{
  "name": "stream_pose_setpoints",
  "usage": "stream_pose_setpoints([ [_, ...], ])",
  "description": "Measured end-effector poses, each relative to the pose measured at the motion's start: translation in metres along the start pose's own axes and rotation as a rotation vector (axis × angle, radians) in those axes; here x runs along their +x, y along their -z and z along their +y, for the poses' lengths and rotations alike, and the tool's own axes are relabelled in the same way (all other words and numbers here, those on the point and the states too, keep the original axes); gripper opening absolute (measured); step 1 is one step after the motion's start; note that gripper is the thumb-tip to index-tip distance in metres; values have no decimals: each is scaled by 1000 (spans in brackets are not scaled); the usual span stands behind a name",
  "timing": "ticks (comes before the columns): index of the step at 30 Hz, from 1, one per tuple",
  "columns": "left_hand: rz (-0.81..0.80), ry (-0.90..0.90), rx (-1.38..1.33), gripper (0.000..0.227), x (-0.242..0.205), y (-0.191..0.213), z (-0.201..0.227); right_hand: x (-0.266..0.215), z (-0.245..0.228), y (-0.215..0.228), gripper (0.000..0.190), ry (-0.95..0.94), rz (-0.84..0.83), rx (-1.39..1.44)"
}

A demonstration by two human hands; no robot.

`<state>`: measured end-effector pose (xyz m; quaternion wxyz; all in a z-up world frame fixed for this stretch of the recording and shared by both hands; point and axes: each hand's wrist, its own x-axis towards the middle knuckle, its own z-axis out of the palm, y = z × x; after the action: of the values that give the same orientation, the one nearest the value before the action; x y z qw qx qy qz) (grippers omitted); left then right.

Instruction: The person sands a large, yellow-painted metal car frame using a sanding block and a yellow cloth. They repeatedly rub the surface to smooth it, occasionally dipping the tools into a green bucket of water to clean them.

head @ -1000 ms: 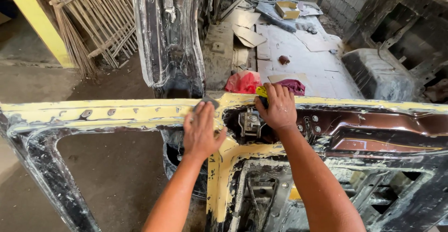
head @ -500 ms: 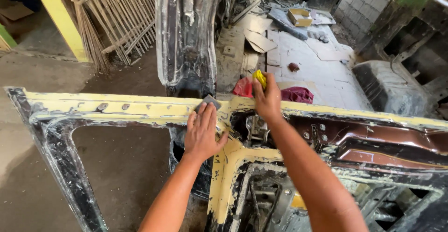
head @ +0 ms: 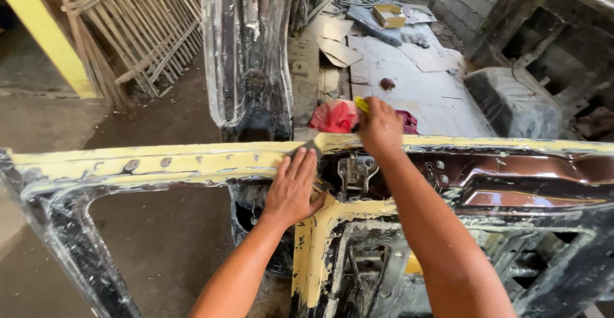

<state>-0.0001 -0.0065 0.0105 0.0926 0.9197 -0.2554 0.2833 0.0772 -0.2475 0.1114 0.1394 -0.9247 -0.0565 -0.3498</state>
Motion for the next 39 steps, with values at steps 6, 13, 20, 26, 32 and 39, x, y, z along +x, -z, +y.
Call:
stream_pose_setpoints([
  [6,-129,-212,118,95,28,18,6,-40,25,0,27,-7,221,11],
  [13,-266,-241,246,107,53,50,9,-39,13,11,28,-62,247,20],
  [20,-196,-231,194,102,58,49,9,-43,11,9,28,-65,240,33],
  [26,-110,-225,148,96,48,32,-1,-42,9,9,28,-70,252,40],
  [32,-3,-233,56,81,54,36,2,-39,12,11,27,-34,270,34],
  [39,194,-170,19,52,59,22,6,-40,10,10,27,-62,243,61],
])
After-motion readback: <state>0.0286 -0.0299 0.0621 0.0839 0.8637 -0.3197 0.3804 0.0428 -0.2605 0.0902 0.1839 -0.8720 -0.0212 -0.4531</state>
